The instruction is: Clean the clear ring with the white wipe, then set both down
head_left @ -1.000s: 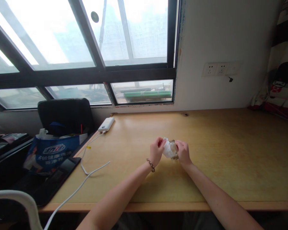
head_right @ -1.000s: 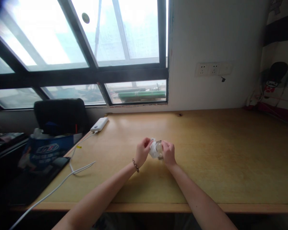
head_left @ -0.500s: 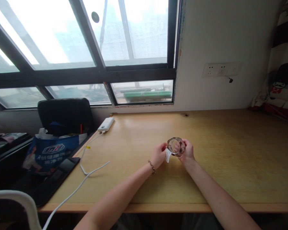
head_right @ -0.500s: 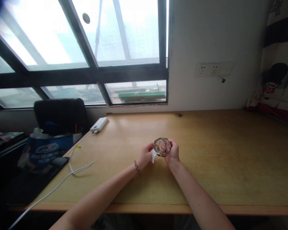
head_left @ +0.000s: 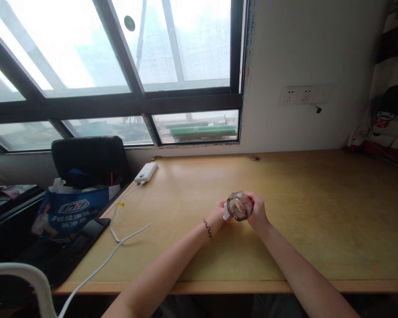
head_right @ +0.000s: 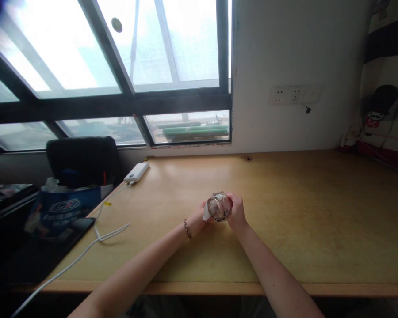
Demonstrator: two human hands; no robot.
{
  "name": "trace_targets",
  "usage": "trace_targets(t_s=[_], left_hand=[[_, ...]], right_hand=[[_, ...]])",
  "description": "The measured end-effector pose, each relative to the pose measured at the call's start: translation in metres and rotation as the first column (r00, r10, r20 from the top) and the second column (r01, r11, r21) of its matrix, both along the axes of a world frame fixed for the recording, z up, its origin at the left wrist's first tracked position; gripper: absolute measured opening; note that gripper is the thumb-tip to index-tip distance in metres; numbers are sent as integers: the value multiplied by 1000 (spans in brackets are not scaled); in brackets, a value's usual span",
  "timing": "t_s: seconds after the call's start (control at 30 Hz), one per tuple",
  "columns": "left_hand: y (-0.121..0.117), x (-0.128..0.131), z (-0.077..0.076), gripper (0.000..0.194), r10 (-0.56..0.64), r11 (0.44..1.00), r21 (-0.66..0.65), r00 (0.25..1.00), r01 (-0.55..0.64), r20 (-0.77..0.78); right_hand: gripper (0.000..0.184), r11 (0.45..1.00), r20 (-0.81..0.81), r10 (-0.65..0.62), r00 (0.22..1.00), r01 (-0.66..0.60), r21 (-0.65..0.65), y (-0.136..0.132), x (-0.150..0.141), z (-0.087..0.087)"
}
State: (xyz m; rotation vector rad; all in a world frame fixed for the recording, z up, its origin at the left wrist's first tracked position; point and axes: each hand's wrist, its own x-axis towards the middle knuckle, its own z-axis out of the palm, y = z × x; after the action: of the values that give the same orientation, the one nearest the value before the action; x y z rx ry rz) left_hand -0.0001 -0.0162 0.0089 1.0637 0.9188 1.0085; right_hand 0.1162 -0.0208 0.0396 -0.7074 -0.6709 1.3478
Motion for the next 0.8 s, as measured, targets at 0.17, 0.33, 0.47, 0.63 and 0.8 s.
trace_targets(t_s=[0.17, 0.33, 0.47, 0.63, 0.8], left_hand=[[-3, 2, 6, 24, -157, 959, -203, 965, 200, 208], [-2, -1, 7, 38, -338, 808, -346, 856, 478, 392], [-3, -1, 7, 62, -300, 767, -379, 812, 518, 502], [0, -2, 9, 63, -129, 909, -293, 867, 297, 481], [10, -7, 7, 53, 136, 986, -145, 910, -85, 392]], right_hand=[[32, 980, 211, -135, 968, 99, 172, -7, 2, 3], [31, 972, 349, -201, 915, 144, 184, -12, -1, 2], [30, 960, 497, -225, 838, 102, 262, -12, 0, 2], [25, 874, 727, -434, 533, 51, 484, -10, 1, 8], [24, 865, 798, -486, 358, 63, 498, -4, -3, 1]])
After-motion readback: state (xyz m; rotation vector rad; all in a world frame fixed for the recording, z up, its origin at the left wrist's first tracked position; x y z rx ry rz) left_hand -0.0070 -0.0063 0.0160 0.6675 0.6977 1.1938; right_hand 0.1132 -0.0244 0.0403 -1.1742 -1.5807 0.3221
